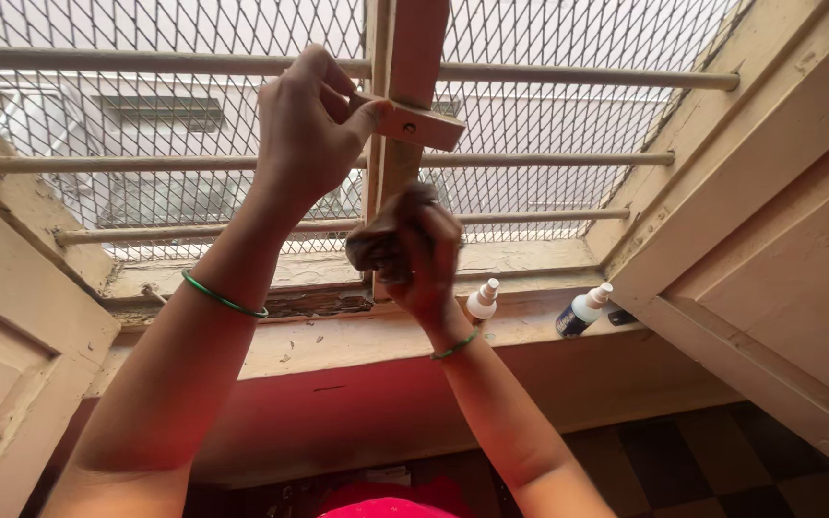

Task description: The person wipes a cabinet door with a cloth, sprays liquid onto a window frame using a spray bottle, and wipes down the window frame, bars, and latch with the cloth.

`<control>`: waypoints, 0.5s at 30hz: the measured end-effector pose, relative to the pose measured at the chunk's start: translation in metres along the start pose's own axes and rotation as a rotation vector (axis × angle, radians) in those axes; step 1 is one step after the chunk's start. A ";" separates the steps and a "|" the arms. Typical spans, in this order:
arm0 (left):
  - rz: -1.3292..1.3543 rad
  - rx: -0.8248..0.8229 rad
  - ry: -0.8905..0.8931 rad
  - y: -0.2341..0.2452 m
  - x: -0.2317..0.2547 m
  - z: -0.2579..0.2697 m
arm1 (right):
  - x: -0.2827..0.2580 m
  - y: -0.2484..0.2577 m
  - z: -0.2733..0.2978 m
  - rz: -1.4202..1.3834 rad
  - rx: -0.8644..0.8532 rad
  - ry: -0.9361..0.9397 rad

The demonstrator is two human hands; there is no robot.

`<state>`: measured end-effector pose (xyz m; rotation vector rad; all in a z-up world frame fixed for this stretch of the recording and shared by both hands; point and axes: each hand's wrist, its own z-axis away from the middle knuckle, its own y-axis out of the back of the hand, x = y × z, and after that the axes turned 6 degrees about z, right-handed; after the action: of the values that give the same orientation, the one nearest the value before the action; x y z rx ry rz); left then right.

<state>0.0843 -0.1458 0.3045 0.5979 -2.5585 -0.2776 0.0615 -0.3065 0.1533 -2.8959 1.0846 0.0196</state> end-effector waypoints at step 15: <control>-0.053 -0.090 0.095 0.010 0.007 -0.004 | 0.042 -0.009 -0.012 0.168 -0.400 -0.389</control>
<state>0.0773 -0.1406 0.3141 0.6301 -2.4278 -0.3715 0.0997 -0.3280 0.1640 -2.9151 1.3633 0.8587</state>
